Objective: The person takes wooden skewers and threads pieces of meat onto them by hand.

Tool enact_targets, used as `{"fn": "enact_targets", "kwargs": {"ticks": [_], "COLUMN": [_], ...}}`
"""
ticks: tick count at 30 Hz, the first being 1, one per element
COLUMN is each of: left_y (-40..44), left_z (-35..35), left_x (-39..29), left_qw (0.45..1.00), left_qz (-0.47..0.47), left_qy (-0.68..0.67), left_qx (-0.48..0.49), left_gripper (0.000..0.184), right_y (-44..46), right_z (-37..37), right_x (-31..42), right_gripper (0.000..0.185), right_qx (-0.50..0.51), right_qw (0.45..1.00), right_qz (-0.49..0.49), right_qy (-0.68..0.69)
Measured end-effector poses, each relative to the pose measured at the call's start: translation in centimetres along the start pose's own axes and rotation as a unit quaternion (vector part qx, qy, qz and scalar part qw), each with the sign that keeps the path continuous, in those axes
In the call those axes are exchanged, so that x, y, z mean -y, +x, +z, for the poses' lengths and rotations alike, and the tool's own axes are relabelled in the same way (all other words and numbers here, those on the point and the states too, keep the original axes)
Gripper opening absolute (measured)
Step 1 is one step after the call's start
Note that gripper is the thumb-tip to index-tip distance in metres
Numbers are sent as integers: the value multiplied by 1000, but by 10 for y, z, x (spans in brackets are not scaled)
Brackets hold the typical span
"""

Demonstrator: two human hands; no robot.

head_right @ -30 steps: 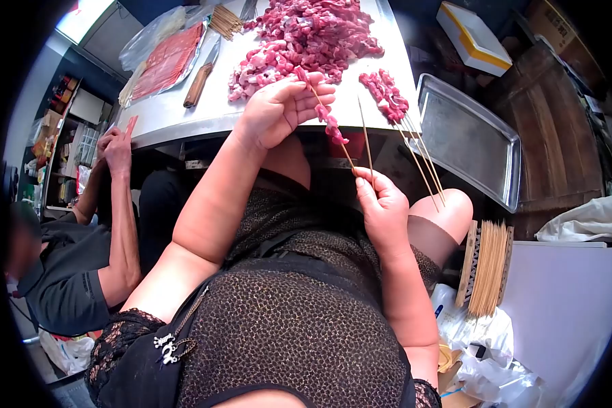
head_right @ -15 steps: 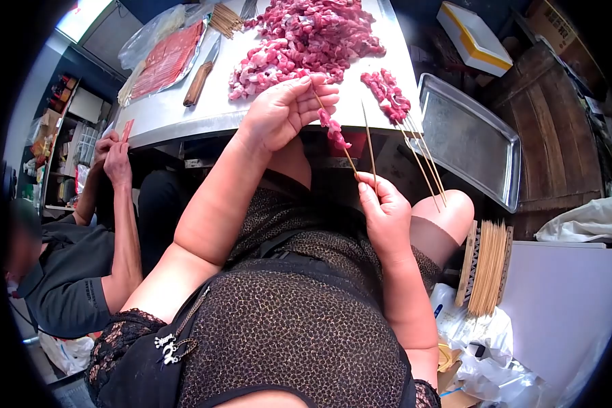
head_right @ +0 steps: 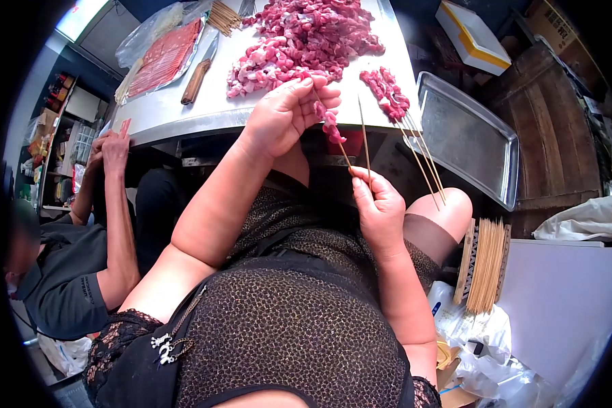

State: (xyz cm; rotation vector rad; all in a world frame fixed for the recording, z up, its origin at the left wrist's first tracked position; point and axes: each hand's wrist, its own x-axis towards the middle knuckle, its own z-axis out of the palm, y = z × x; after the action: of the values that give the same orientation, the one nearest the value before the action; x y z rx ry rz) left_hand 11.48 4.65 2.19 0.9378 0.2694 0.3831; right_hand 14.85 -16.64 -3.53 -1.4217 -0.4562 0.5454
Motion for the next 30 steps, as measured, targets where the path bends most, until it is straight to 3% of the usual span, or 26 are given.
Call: {"fn": "enact_targets", "kwargs": {"ticks": [7, 9, 15, 17, 20, 24, 30], "left_y": [0, -3, -6, -9, -10, -9, -7], "left_z": [-4, -1, 8, 13, 9, 8, 6], "left_x": [-1, 1, 4, 5, 11, 17, 16], "left_qw": [997, 993, 999, 999, 998, 999, 998], "left_qz": [8, -32, -29, -28, -6, 20, 46], "left_qy": [-45, -66, -5, -18, -42, -21, -44], "left_qx": [54, 96, 40, -24, -37, -46, -19], "left_gripper": [29, 29, 32, 34, 32, 25, 27], "right_y": [3, 4, 7, 10, 7, 0, -7], "right_z": [-5, -6, -2, -4, 2, 3, 0], "right_x": [-4, -1, 12, 5, 6, 4, 9], "right_gripper": [21, 23, 23, 23, 19, 20, 20], "right_qx": [16, 33, 29, 4, -45, -21, 1], "right_qw": [998, 995, 999, 992, 995, 979, 974], "right_qz": [-28, -42, -16, -85, -64, -125, -142], "right_qy": [-50, -81, -23, -92, -54, -160, -177]}}
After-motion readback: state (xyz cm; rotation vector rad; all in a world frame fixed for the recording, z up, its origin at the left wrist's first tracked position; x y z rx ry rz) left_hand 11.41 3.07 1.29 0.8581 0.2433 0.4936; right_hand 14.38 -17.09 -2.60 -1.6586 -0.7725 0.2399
